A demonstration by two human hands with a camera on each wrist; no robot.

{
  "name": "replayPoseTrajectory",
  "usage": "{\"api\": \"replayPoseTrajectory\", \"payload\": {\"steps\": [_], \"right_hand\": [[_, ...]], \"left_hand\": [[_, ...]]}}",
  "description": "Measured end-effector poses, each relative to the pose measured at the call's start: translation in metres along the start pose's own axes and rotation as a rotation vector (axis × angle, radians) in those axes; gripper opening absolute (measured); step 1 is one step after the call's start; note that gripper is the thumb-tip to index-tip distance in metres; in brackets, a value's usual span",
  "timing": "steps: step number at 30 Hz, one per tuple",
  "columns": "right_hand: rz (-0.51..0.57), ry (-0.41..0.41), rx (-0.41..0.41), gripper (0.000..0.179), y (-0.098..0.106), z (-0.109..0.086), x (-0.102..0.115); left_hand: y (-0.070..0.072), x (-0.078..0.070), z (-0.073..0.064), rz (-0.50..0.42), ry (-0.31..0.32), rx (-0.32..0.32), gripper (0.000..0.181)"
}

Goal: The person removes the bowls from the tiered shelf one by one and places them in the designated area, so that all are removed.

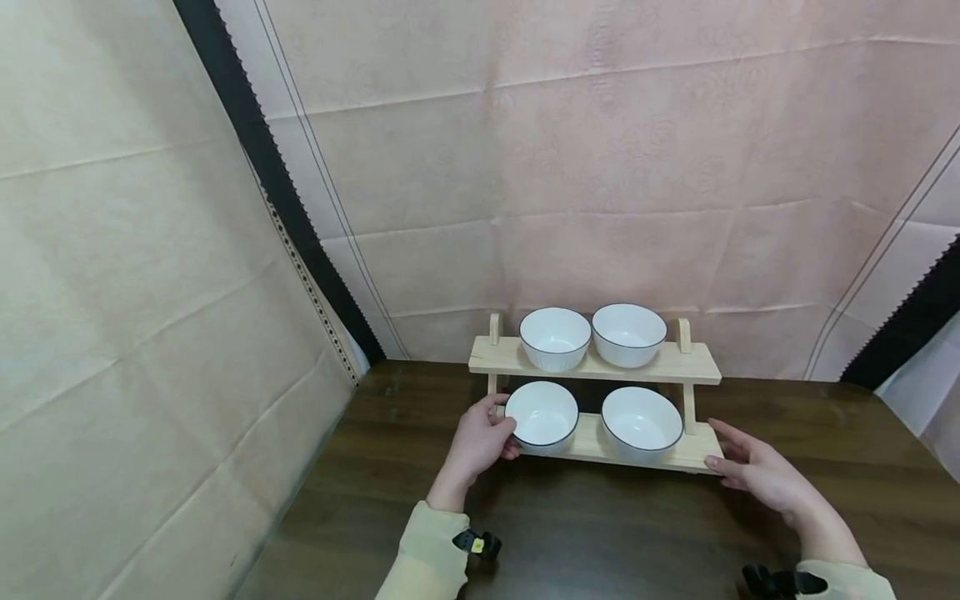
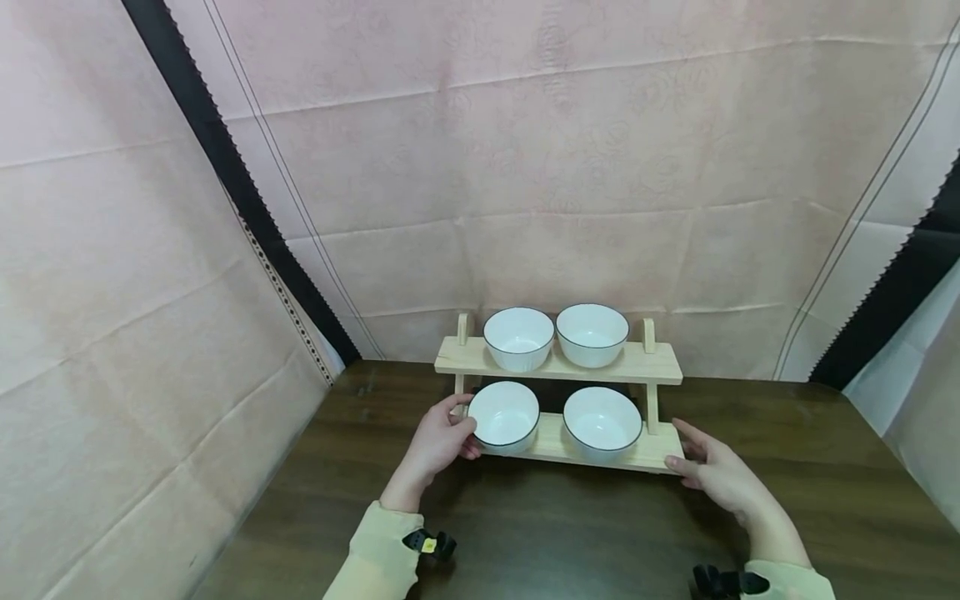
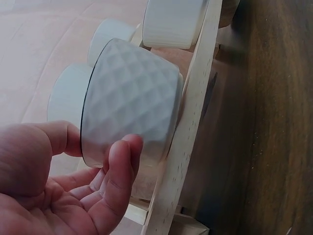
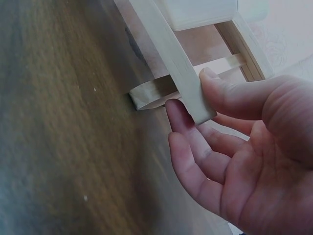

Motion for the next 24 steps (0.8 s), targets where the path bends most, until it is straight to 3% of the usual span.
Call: {"api": "replayPoseTrajectory", "payload": {"steps": [10,24], "right_hand": [[-0.023,0.02,-0.017,0.084,0.0,0.001,0.002],[-0.058,0.016,-0.038,0.087,0.003,0.0,0.0]], "left_hand": [[0.006,-0.007,0.0,0.03,-0.037,0.046,0.05],[0.003,-0.032,-0.01,0.041,-0.093,0.222,0.046]]}}
Point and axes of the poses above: each hand's wrist, its own z-axis towards the middle knuckle, its own y-axis out of the back of the hand, x = y × z, the point moved 7 cm from there along z, towards the middle knuckle, and after that the axes turned 13 degrees about -y, right-handed, at the moved point
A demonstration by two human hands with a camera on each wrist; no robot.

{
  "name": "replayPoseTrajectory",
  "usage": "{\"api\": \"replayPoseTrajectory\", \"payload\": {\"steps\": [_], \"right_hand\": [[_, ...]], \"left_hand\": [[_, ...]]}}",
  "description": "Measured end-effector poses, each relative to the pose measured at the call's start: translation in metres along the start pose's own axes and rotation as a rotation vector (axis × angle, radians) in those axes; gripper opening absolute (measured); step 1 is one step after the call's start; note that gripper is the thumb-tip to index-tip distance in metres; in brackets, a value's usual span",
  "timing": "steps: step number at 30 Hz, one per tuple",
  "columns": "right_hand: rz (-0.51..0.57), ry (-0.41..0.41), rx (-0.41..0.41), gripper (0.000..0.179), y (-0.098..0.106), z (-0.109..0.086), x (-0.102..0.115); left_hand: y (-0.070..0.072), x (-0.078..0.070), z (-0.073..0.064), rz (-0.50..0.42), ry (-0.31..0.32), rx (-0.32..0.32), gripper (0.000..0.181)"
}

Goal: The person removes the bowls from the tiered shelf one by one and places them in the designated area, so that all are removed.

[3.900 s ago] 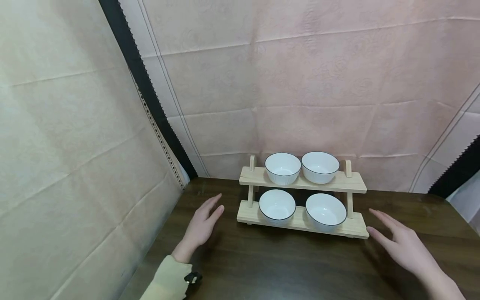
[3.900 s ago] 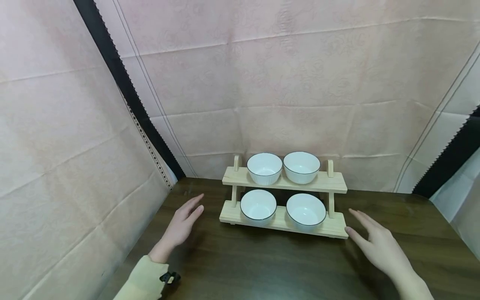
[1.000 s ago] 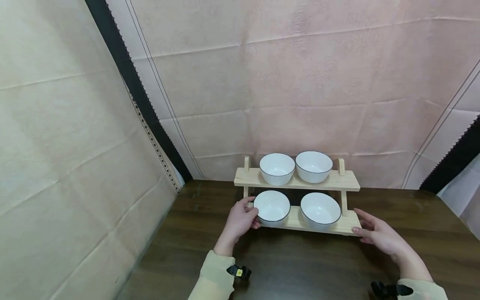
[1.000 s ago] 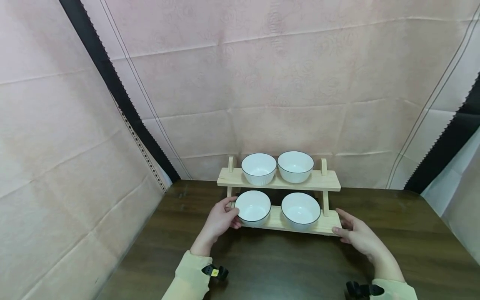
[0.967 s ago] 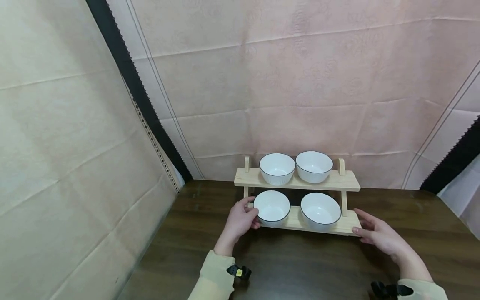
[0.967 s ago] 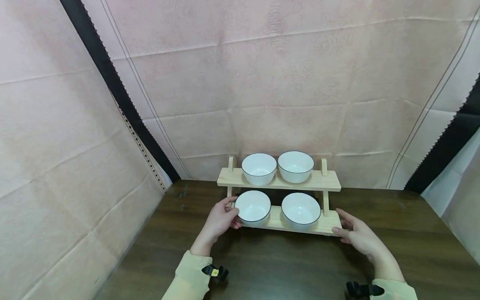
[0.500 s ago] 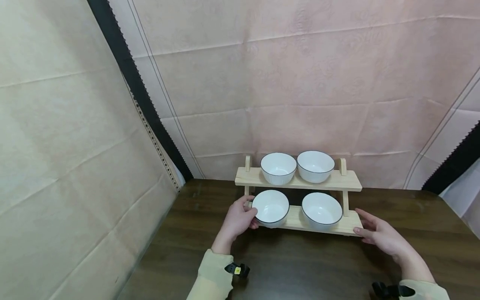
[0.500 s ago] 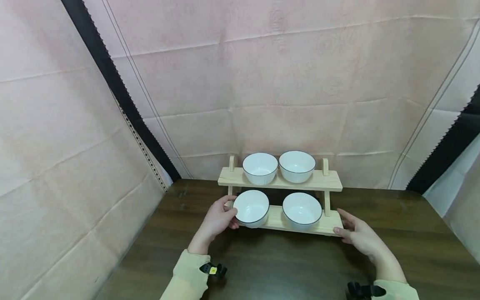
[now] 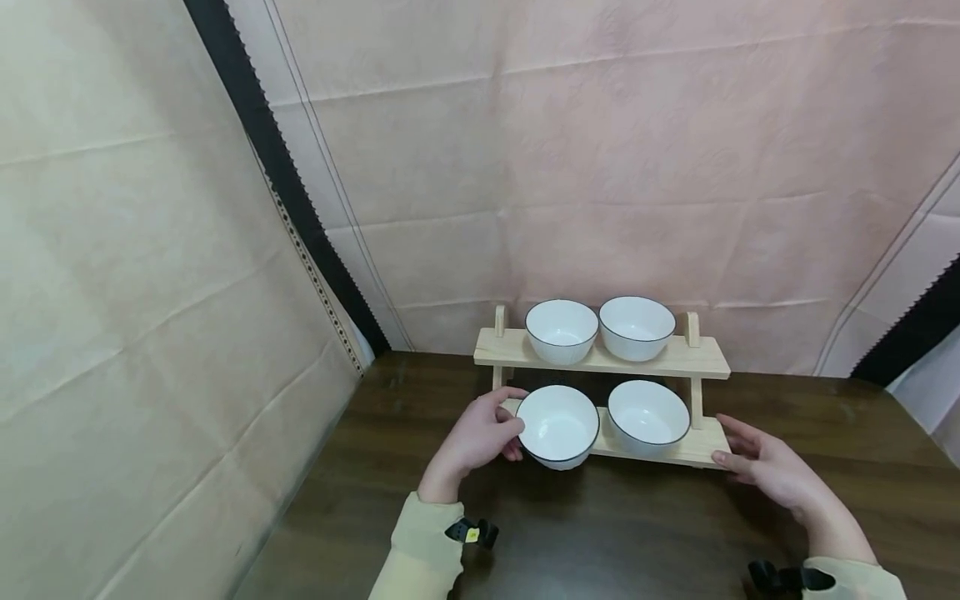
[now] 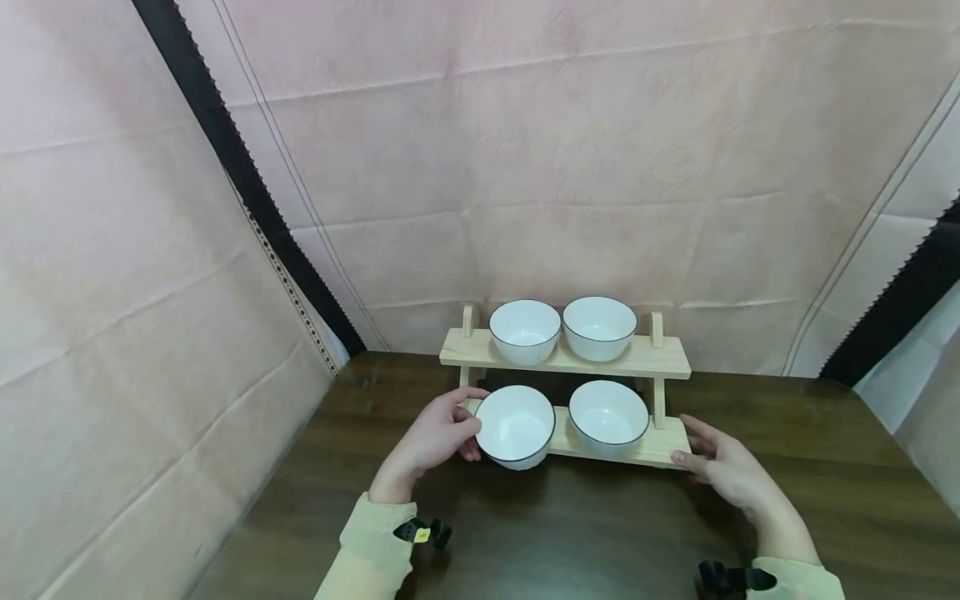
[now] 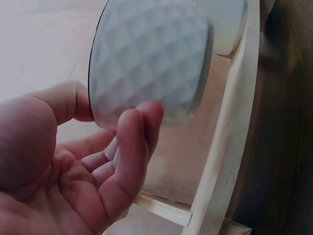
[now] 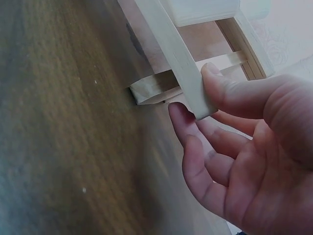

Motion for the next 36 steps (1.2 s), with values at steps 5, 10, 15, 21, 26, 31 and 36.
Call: {"api": "replayPoseTrajectory", "payload": {"steps": [5,10,15,21,26,31,36], "right_hand": [[-0.018,-0.017,-0.014,0.087,0.003,0.0,-0.001],[-0.037,-0.04,-0.033,0.087,0.005,0.0,-0.002],[-0.05,-0.046,-0.041,0.087,0.006,-0.002,-0.002],[-0.05,-0.036,-0.045,0.087,0.005,-0.004,0.0],[-0.048,-0.051,-0.044,0.086,0.003,0.0,-0.002],[-0.05,-0.066,-0.044,0.086,0.002,0.001,-0.004],[-0.049,-0.063,-0.045,0.085,0.004,0.0,-0.002]], "left_hand": [[-0.006,-0.006,-0.001,0.005,-0.014,0.068,0.046],[-0.017,-0.012,-0.001,-0.02,-0.038,0.145,0.045],[-0.033,-0.018,-0.003,-0.033,-0.052,0.204,0.046],[-0.06,-0.019,-0.005,-0.051,-0.034,0.266,0.043],[-0.082,-0.018,-0.007,-0.044,-0.011,0.303,0.042],[-0.105,-0.017,-0.007,-0.051,0.008,0.341,0.044],[-0.127,-0.014,-0.004,-0.069,0.019,0.349,0.042]]}}
Point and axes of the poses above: each hand's wrist, its own z-axis towards the middle knuckle, its own y-axis out of the back of the hand, x = y × z, the point moved 7 cm from there along z, towards the middle knuckle, and after that the axes turned 13 degrees about -y, right-handed, at the moved point
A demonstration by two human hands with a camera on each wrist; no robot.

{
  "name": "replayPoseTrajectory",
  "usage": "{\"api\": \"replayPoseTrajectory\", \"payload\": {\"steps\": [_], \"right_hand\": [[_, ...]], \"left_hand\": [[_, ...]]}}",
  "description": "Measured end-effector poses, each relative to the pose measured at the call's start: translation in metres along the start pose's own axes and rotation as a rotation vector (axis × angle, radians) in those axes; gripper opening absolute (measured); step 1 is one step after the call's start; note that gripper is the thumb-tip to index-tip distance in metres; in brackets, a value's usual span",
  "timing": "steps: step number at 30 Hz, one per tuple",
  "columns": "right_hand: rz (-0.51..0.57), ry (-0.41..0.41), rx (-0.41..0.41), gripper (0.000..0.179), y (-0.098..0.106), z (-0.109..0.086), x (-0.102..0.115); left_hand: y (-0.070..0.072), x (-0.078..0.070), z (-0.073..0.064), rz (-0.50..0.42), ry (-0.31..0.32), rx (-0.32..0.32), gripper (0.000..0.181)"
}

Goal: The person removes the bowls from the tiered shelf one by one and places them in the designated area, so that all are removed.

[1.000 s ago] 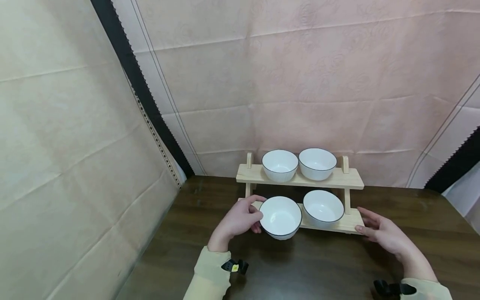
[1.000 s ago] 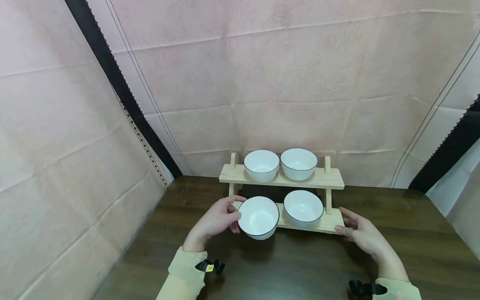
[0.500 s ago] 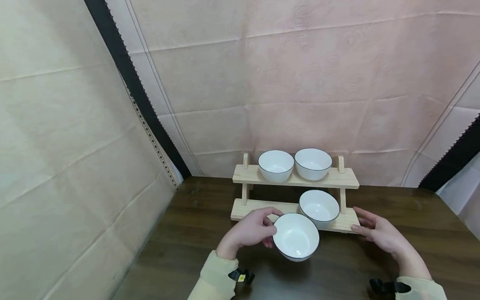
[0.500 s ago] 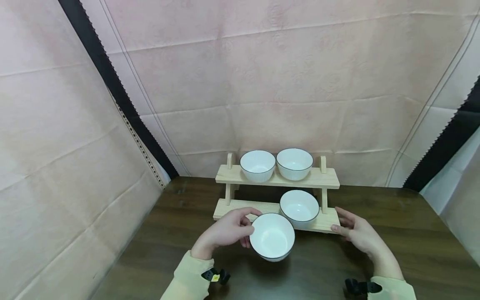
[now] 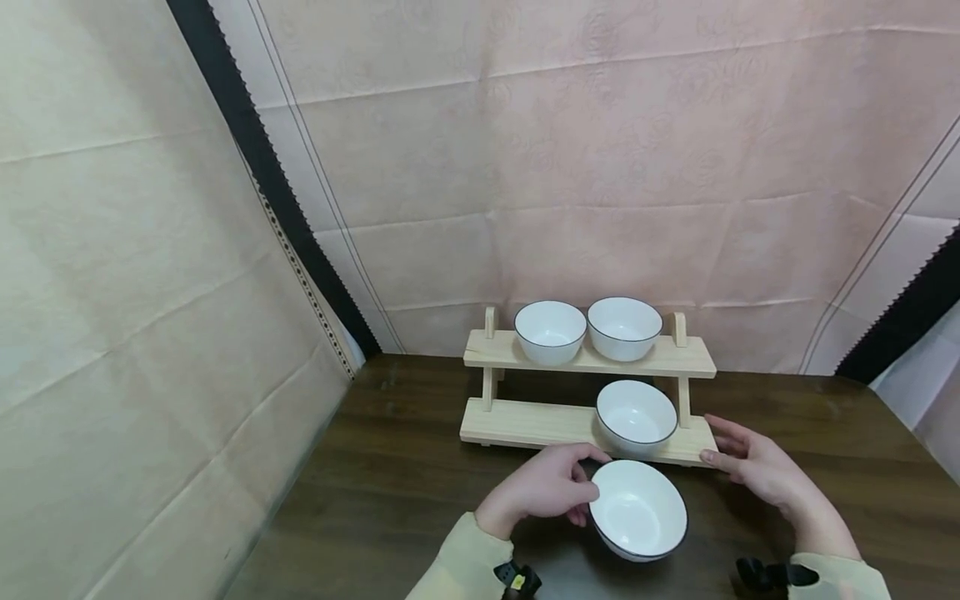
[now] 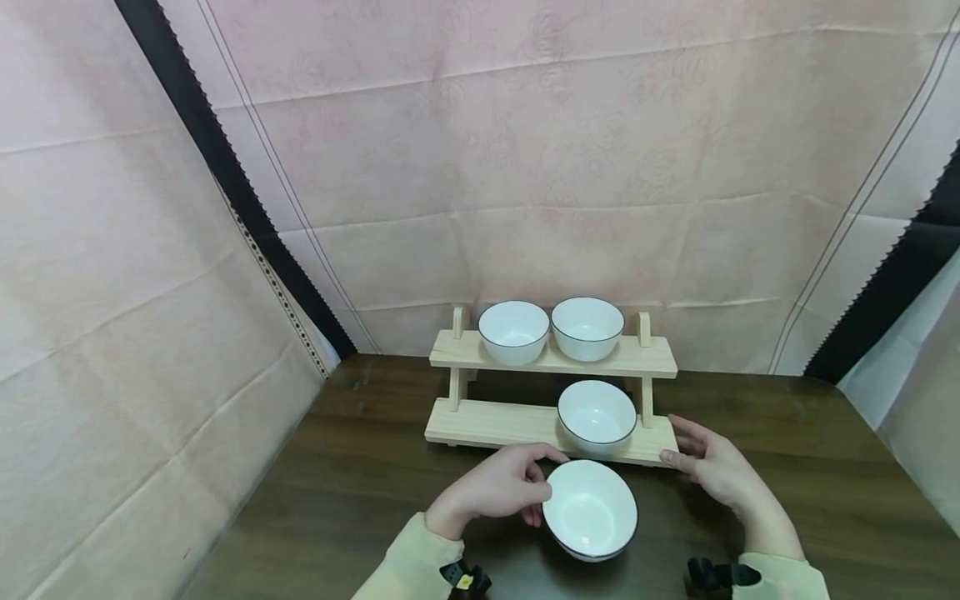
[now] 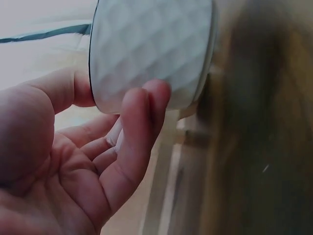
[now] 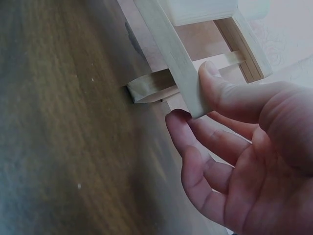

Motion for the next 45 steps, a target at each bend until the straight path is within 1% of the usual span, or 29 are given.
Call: {"api": "replayPoseTrajectory", "payload": {"steps": [6,11,14,18,24,30,39,45], "right_hand": [[0.005,0.008,-0.004,0.085,0.001,-0.001,0.001],[0.01,0.005,-0.008,0.085,0.001,-0.001,0.001],[0.005,0.005,-0.011,0.086,0.0,-0.001,0.001],[0.006,0.018,-0.01,0.085,0.0,-0.002,0.001],[0.019,0.018,-0.008,0.084,0.0,-0.001,0.0],[0.008,0.017,-0.007,0.084,0.0,-0.002,0.001],[-0.009,0.018,-0.011,0.085,0.001,-0.003,0.001],[-0.015,0.019,-0.013,0.085,0.001,-0.001,0.0]], "left_hand": [[-0.019,0.003,0.014,-0.013,0.005,-0.005,0.044],[-0.03,0.004,0.023,-0.032,0.007,-0.024,0.043],[-0.035,0.005,0.028,-0.034,0.009,-0.032,0.042],[-0.04,0.007,0.031,-0.015,0.018,-0.028,0.042],[-0.045,0.007,0.035,0.003,0.036,-0.024,0.042],[-0.049,0.008,0.041,0.024,0.035,0.011,0.042],[-0.056,0.006,0.049,0.096,0.023,0.086,0.042],[-0.059,0.005,0.052,0.112,0.023,0.135,0.042]]}}
Point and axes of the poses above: each hand's wrist, its own z-axis towards the middle knuckle, its own y-axis out of the back of the hand, x = y × z, the point moved 7 cm from there along z, towards the middle knuckle, and after that the axes turned 13 degrees about -y, right-handed, at the moved point
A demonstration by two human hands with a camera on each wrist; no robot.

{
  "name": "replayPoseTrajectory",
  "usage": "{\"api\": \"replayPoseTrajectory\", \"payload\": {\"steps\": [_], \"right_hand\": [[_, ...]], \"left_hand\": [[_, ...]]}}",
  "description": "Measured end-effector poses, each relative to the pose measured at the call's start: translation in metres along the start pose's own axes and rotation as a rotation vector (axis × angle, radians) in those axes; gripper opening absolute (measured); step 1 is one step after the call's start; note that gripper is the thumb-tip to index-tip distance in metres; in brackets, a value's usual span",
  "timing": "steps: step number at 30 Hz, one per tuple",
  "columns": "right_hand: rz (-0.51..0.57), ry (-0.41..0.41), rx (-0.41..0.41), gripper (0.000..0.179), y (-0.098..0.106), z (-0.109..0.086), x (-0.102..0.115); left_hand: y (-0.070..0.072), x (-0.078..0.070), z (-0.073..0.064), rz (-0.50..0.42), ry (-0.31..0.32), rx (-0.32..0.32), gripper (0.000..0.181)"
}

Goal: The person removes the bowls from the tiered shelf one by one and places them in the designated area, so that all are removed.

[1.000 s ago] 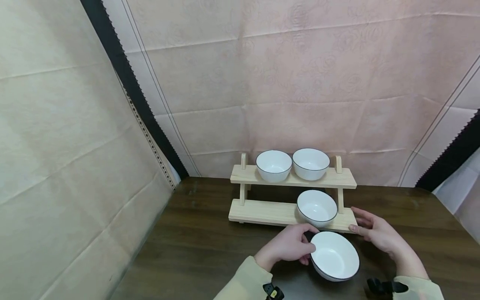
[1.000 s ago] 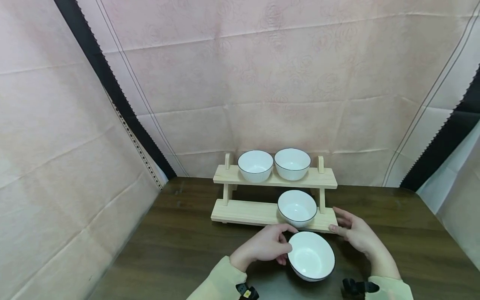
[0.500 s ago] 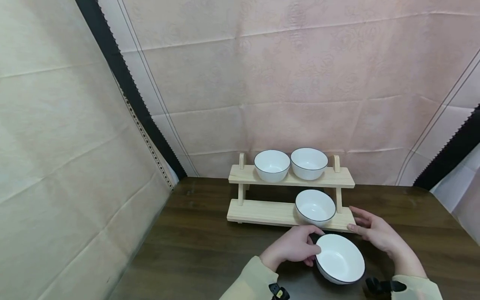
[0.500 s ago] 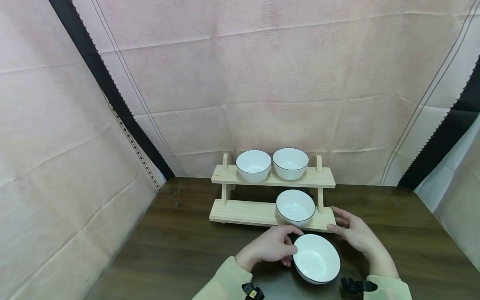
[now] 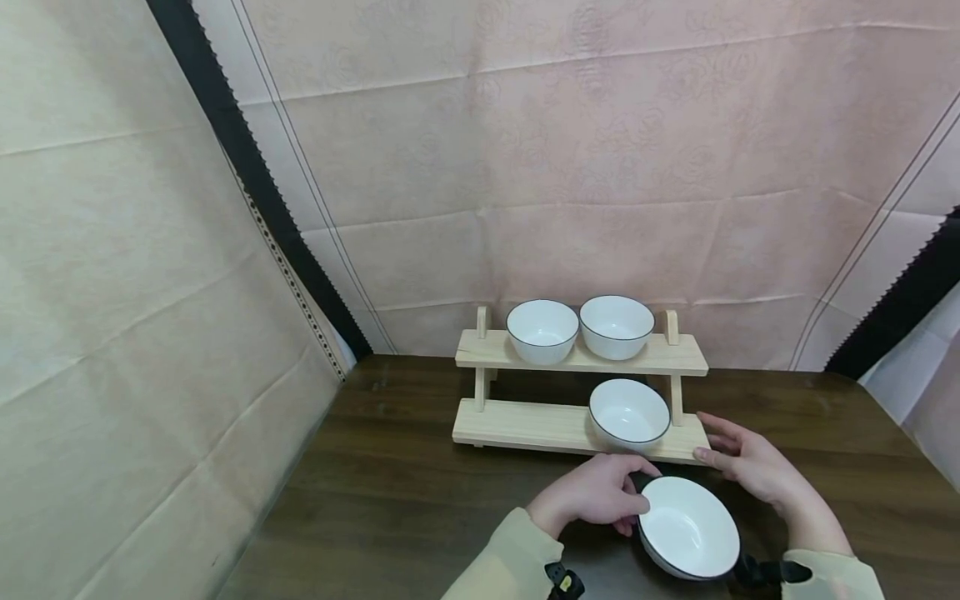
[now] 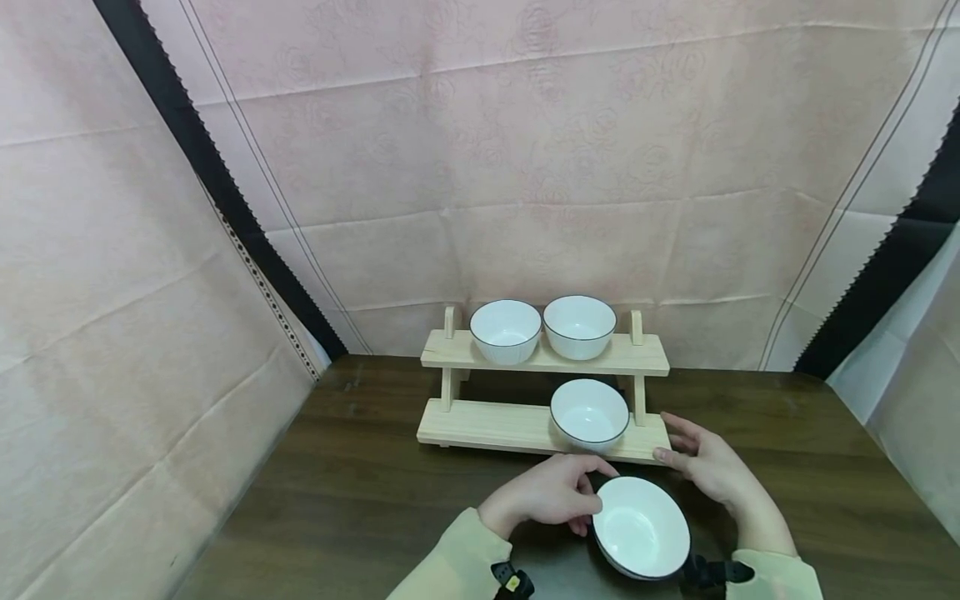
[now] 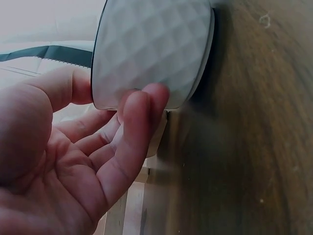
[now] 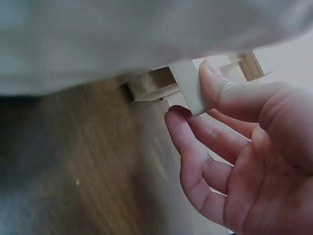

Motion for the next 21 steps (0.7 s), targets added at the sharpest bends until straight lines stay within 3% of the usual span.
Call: {"api": "replayPoseTrajectory", "payload": {"steps": [12,21], "right_hand": [[0.021,0.0,0.007,0.085,-0.0006,0.0005,0.0004],[0.023,-0.009,0.007,0.084,-0.0009,-0.0008,-0.0003]], "left_hand": [[0.001,0.0017,0.002,0.041,0.006,-0.035,0.044],[0.0019,0.0033,-0.0034,0.016,0.03,-0.057,0.043]]}}
Point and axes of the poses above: each hand's wrist, its own z-axis towards the middle knuckle, its own y-axis out of the back of the hand, x = y × z, the point moved 7 cm from there along z, towards the middle knuckle, and after that the axes turned 13 degrees about -y, right-handed, at the moved point
